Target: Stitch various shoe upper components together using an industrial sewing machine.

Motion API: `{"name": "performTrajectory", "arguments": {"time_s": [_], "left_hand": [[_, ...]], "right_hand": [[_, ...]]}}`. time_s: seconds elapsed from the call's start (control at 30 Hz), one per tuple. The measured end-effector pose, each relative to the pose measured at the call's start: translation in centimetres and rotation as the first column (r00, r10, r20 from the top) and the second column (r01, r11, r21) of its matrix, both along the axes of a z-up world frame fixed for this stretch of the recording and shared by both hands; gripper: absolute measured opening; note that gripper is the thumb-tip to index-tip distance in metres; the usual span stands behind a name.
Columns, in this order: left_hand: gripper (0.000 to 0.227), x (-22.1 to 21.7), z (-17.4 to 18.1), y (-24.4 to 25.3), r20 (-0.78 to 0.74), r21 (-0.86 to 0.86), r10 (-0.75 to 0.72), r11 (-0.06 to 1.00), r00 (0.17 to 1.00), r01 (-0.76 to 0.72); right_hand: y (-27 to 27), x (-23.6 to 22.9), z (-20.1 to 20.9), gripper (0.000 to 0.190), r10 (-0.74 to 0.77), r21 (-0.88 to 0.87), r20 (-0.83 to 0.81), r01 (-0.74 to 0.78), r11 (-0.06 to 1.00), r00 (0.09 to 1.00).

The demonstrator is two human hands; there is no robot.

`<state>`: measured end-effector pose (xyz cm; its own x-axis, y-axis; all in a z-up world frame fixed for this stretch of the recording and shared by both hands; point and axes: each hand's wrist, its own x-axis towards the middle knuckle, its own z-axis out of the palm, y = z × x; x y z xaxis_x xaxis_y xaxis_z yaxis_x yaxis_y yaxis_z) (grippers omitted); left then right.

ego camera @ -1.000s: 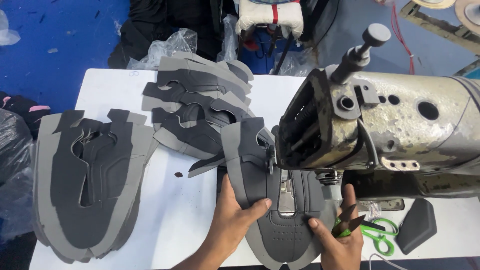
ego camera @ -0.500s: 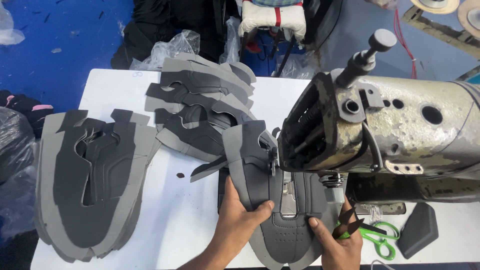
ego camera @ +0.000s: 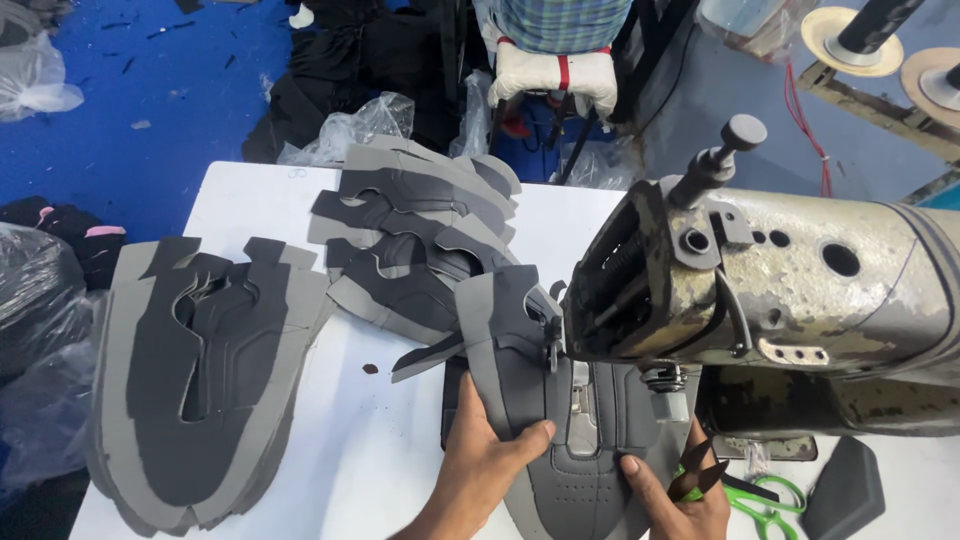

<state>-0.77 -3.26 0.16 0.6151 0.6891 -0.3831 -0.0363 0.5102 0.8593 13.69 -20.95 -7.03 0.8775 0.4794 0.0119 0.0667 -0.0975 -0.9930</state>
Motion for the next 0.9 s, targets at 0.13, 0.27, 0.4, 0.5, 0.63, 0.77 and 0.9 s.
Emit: {"name": "performTrajectory", "arguments": {"time_s": [0.13, 0.27, 0.4, 0.5, 0.63, 0.77, 0.9], "left_hand": [[0.069, -0.1, 0.4, 0.0, 0.038, -0.038, -0.014, 0.999, 0.999, 0.016], [0.067, -0.1, 0.4, 0.0, 0.058, -0.074, -0.028, 0.997, 0.998, 0.032], [0.065, -0.3, 0.1, 0.0, 0.076, -0.082, -0.03, 0.996, 0.997, 0.036], [0.067, -0.4, 0.2, 0.1, 0.085, -0.067, -0.038, 0.997, 0.996, 0.044], [0.068, -0.5, 0.4, 0.2, 0.076, -0.038, -0.05, 0.998, 0.996, 0.053], [0.068, -0.6, 0.1, 0.0, 0.082, -0.006, -0.05, 0.999, 0.995, 0.05], [0.067, -0.7, 0.0, -0.1, 0.096, 0.03, -0.053, 0.998, 0.994, 0.05]], "right_hand": [[0.4, -0.3, 1.0, 0.087, 0.012, 0.049, -0.032, -0.01, 0.999, 0.999], [0.7, -0.8, 1.7, 0.085, 0.004, 0.097, -0.092, 0.005, 0.995, 0.996], [0.9, -1.0, 2.6, 0.084, 0.013, 0.1, -0.076, -0.005, 0.995, 0.997], [0.9, -0.9, 2.7, 0.084, 0.035, 0.105, -0.086, -0.026, 0.994, 0.996], [0.8, -1.0, 2.5, 0.084, 0.021, 0.097, -0.099, -0.011, 0.995, 0.995], [0.9, -1.1, 3.3, 0.087, 0.043, 0.083, -0.076, -0.037, 0.996, 0.996], [0.7, -1.0, 3.2, 0.089, 0.046, 0.052, -0.077, -0.042, 0.998, 0.996]]}}
